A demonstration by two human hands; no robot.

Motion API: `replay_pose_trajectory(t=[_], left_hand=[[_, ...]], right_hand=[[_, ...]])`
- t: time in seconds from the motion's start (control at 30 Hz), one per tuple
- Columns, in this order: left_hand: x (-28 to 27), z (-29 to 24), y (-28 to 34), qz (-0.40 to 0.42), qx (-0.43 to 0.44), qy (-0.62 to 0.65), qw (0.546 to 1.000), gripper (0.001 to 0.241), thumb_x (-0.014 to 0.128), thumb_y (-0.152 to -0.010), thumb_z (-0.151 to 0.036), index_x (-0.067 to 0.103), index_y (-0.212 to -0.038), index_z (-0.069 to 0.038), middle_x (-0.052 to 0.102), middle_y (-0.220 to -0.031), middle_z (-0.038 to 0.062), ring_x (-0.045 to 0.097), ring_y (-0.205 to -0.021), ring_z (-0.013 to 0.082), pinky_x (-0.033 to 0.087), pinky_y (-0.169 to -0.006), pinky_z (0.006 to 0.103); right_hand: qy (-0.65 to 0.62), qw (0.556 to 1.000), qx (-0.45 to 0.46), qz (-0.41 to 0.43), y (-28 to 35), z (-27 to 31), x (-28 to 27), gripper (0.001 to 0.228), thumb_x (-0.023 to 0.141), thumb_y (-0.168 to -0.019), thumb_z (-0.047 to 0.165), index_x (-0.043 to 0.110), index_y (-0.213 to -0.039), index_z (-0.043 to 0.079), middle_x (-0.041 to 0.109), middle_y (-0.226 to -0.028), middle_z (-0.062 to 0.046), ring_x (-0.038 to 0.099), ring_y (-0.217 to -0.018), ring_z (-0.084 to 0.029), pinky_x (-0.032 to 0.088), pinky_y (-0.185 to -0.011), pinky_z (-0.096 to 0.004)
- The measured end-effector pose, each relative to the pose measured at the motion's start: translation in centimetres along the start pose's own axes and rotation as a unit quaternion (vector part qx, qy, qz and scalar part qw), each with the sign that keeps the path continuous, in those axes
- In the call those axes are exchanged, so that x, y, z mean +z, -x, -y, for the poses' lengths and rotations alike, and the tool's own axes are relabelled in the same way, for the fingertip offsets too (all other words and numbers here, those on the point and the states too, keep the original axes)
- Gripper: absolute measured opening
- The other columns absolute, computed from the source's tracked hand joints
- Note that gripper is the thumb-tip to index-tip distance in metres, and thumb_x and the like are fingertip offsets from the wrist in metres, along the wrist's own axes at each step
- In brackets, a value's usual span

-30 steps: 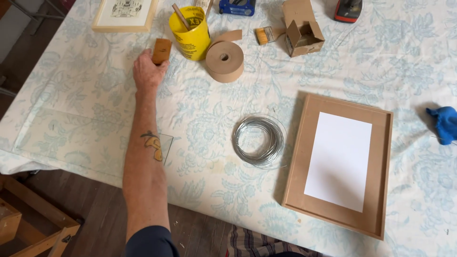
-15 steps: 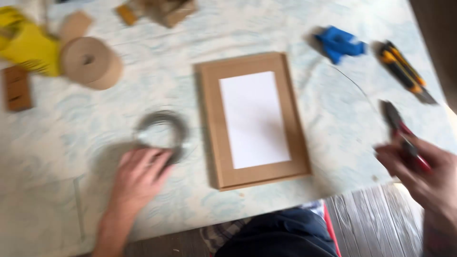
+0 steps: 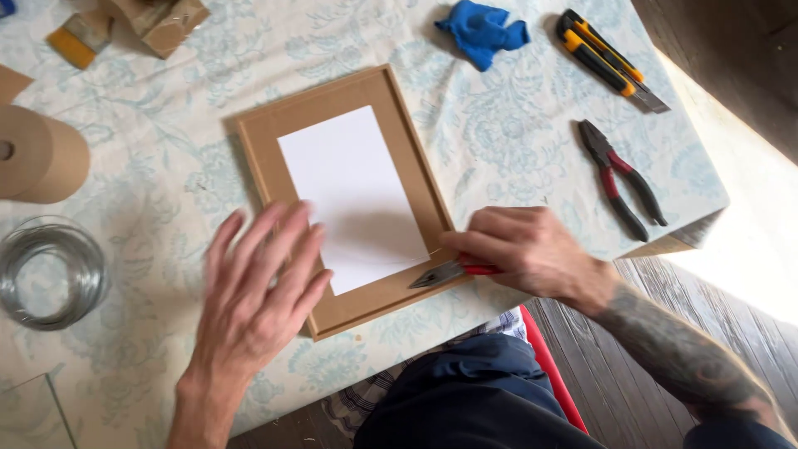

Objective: Applying backing tape and preparing hanging wire for a picture frame.

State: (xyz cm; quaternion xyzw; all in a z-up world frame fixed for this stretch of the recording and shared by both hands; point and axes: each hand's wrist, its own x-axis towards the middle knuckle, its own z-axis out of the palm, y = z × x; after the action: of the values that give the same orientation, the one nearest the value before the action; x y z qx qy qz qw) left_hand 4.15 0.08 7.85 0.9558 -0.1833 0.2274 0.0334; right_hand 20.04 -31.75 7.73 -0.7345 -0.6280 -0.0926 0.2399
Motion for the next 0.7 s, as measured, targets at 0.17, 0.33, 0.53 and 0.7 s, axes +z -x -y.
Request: replay_pose_trajectory(t=[0.17, 0.33, 0.53, 0.7], left_hand=[[0.3, -0.7, -2.9, 0.043, 0.074, 0.142, 0.986, 0.035, 0.081, -0.083, 0.002, 0.073, -0.117, -0.005, 0.073, -0.101, 0.007, 0.068, -0.094, 0.0199, 0.050, -0.107, 0.0522], [0.4, -0.9, -3.0, 0.068, 0.088, 0.168, 0.980, 0.039, 0.073, -0.086, 0.012, 0.074, -0.121, -0.005, 0.063, -0.082, 0.004, 0.061, -0.082, 0.0220, 0.058, -0.078, 0.0352], [-0.9, -2.3, -3.4, 0.003, 0.068, 0.126, 0.990, 0.037, 0.072, -0.092, 0.013, 0.074, -0.124, -0.006, 0.048, -0.073, 0.001, 0.051, -0.063, 0.0163, 0.049, -0.061, 0.0330], [-1.5, -2.8, -4.6, -0.047, 0.052, 0.114, 0.991, 0.031, 0.080, -0.095, 0.006, 0.077, -0.124, -0.006, 0.052, -0.072, -0.001, 0.049, -0.062, 0.0149, 0.048, -0.058, 0.0306]], right_hand=[[-0.041, 0.999, 0.004, -0.003, 1.4, -0.1, 0.0, 0.024, 0.058, -0.108, 0.019, 0.063, -0.123, 0.001, 0.058, -0.090, -0.008, 0.060, -0.069, -0.022, 0.048, -0.053, -0.037], [-0.008, 0.997, 0.005, 0.078, 3.6, -3.4, -1.0, 0.055, 0.074, -0.095, 0.000, 0.054, -0.146, 0.009, 0.055, -0.082, -0.002, 0.051, -0.063, -0.015, 0.047, -0.047, -0.031], [0.043, 0.953, 0.289, 0.074, 4.6, -11.2, -2.2, 0.030, 0.056, -0.110, 0.015, 0.064, -0.132, -0.003, 0.065, -0.111, -0.018, 0.069, -0.080, -0.027, 0.060, -0.073, -0.036], [0.262, 0.943, 0.192, 0.079, 4.3, -12.5, -0.9, 0.040, 0.069, -0.105, 0.032, 0.068, -0.138, 0.010, 0.062, -0.139, -0.018, 0.051, -0.130, -0.035, 0.035, -0.109, -0.050]])
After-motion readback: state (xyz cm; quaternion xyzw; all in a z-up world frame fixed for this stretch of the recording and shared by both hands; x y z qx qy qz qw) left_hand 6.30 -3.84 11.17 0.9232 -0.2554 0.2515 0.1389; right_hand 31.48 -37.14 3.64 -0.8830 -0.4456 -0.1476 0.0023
